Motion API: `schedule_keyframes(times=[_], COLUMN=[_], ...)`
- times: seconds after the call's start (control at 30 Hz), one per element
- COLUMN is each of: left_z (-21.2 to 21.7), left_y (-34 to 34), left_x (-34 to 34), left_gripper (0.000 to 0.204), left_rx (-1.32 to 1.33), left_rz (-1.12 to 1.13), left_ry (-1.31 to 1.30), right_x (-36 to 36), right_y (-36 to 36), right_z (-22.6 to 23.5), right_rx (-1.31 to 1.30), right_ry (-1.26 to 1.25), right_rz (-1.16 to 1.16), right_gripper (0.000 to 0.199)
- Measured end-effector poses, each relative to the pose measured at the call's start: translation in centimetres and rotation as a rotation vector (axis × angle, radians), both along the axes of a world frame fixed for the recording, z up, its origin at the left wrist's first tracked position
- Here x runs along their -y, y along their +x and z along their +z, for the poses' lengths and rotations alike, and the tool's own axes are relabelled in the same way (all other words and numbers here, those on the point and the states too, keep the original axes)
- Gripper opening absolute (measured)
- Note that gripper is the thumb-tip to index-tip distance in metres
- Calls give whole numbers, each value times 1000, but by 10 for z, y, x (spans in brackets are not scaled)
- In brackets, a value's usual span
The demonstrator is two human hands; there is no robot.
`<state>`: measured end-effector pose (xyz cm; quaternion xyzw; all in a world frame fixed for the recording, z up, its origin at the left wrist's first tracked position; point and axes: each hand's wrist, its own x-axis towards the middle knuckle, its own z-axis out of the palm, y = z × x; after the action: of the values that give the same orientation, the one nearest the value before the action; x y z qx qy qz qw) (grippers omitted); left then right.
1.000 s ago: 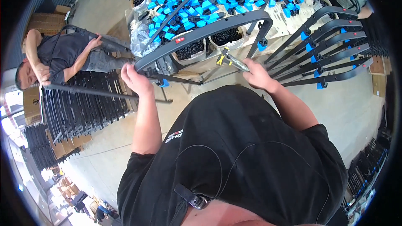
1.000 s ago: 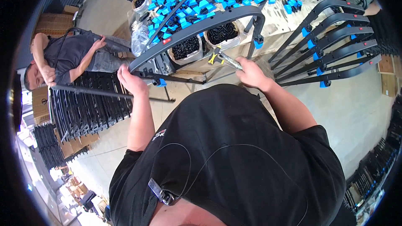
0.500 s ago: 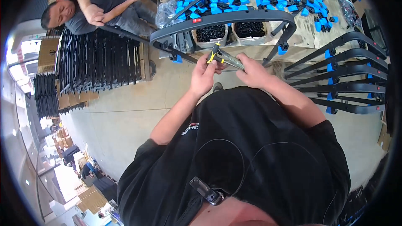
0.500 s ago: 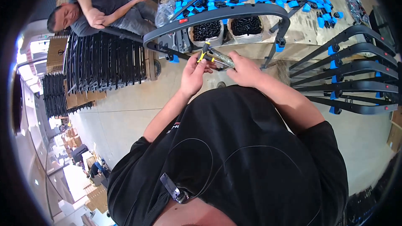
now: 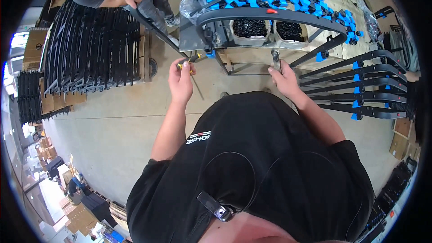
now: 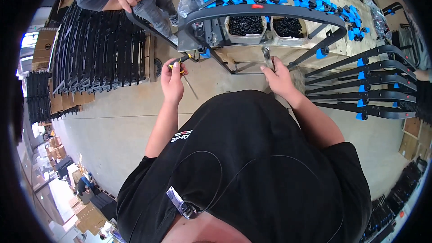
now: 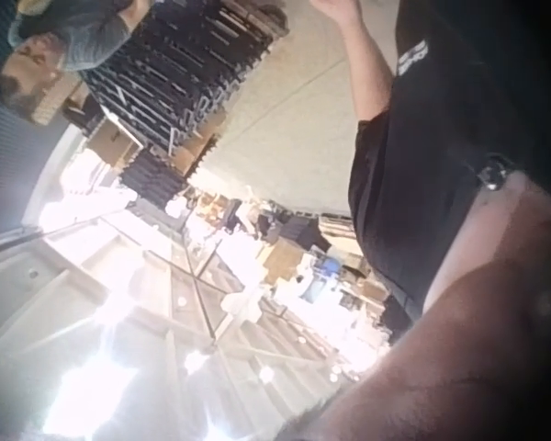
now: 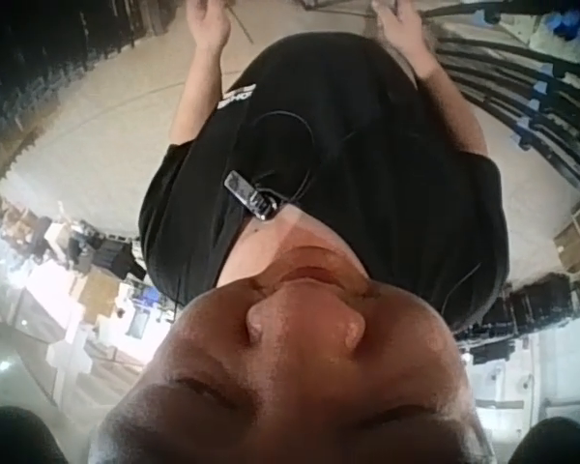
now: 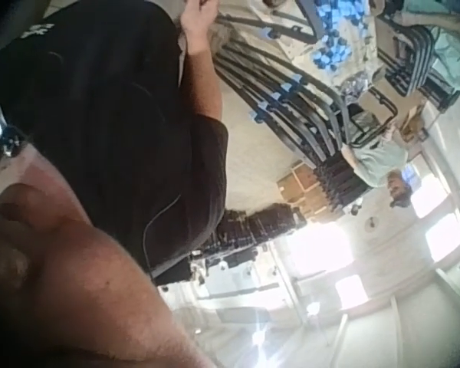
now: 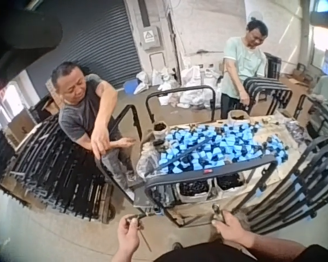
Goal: Assemble metal frames by attaching blue plastic clips and components using hand tools.
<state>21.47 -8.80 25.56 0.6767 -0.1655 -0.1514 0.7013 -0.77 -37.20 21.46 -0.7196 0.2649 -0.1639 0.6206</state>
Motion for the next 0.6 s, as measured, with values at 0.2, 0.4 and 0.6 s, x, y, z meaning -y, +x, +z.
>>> schedule_keyframes(times=[0.2,0.4,0.6], left_z=[-58,-82,-85], left_y=[61,74,76], left_x=[4,21,23], left_gripper=[15,16,17], left_rx=[-432,-469,-571], left_rz=[130,32,-39], left_ry=[-40,-123,-190], right_x=[-59,-79,-96], right_y=[36,24,-6], right_z=[-3,19,3], right_rx=[-191,-380,-414], right_ry=[182,13,16], right_rz=[11,69,3], right_gripper=[16,39,29])
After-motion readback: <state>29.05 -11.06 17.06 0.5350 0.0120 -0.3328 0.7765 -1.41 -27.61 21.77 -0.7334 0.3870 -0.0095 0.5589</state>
